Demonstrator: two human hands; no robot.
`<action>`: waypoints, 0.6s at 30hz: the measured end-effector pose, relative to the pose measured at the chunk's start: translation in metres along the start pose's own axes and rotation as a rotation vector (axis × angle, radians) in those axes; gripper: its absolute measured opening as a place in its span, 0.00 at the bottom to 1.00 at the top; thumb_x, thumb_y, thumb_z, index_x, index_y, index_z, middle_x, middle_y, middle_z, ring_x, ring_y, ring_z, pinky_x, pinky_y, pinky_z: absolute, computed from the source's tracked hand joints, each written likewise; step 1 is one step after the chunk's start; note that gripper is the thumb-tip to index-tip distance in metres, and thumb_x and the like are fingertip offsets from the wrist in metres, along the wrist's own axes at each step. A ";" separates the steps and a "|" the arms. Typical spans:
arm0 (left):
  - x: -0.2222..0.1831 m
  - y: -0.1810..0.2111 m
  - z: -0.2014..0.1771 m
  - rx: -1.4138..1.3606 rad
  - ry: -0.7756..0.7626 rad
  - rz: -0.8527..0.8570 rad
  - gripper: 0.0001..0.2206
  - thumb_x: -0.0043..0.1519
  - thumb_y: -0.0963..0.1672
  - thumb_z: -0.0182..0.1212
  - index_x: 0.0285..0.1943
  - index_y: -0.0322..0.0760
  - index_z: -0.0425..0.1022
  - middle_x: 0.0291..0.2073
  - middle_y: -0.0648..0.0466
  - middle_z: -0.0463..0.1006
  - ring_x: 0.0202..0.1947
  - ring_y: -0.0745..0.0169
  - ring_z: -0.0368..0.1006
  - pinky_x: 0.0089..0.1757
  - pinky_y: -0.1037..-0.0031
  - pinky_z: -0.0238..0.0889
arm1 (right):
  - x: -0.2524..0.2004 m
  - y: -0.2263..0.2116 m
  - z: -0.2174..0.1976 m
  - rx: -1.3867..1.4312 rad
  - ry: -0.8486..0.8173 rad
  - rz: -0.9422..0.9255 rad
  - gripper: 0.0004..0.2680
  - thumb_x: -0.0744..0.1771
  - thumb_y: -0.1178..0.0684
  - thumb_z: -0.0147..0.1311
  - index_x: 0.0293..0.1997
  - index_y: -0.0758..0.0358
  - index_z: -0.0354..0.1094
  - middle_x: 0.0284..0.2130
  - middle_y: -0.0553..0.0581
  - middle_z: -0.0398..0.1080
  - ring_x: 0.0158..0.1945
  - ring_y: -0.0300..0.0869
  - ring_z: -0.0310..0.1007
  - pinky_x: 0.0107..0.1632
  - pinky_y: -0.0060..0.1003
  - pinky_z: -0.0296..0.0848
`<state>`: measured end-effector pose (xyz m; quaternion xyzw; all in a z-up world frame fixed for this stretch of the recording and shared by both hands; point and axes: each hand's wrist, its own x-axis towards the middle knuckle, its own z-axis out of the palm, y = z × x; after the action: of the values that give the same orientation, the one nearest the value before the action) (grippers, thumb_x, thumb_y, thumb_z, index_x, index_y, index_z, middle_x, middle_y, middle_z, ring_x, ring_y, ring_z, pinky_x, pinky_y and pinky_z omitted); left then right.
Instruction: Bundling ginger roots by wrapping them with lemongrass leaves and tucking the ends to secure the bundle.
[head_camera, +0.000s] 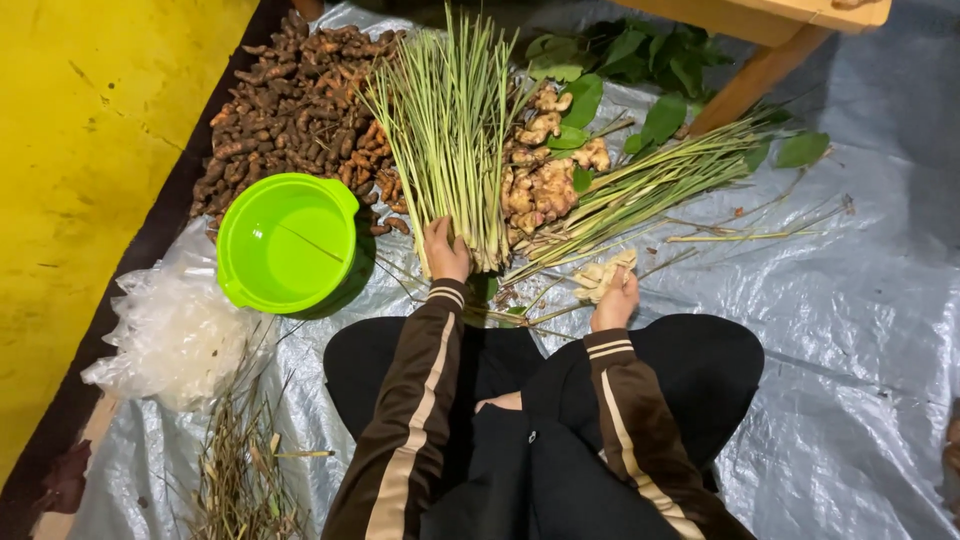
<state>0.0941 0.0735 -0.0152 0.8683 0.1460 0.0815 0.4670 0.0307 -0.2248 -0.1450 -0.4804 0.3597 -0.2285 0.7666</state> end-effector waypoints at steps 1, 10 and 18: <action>-0.004 -0.005 0.004 0.004 -0.003 -0.002 0.20 0.67 0.38 0.58 0.70 0.35 0.68 0.65 0.42 0.63 0.69 0.35 0.58 0.64 0.50 0.58 | -0.002 -0.001 0.000 -0.001 0.003 0.004 0.11 0.73 0.50 0.49 0.58 0.66 0.64 0.50 0.70 0.73 0.52 0.55 0.76 0.53 0.48 0.78; -0.075 -0.048 0.092 0.317 -0.057 0.848 0.10 0.57 0.41 0.60 0.46 0.39 0.75 0.38 0.46 0.77 0.44 0.45 0.74 0.47 0.56 0.68 | -0.015 -0.018 0.007 0.008 0.045 -0.109 0.13 0.73 0.52 0.52 0.64 0.61 0.59 0.54 0.67 0.69 0.55 0.51 0.74 0.57 0.46 0.77; -0.136 -0.089 0.151 0.670 -0.154 0.816 0.02 0.53 0.44 0.61 0.30 0.49 0.78 0.26 0.55 0.77 0.34 0.54 0.73 0.37 0.64 0.66 | -0.036 -0.044 0.017 0.081 0.028 -0.137 0.16 0.73 0.53 0.52 0.68 0.58 0.51 0.53 0.67 0.66 0.57 0.54 0.72 0.58 0.49 0.76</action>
<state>-0.0083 -0.0435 -0.1734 0.9596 -0.2201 0.1414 0.1039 0.0208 -0.2090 -0.0887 -0.4693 0.3271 -0.3015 0.7628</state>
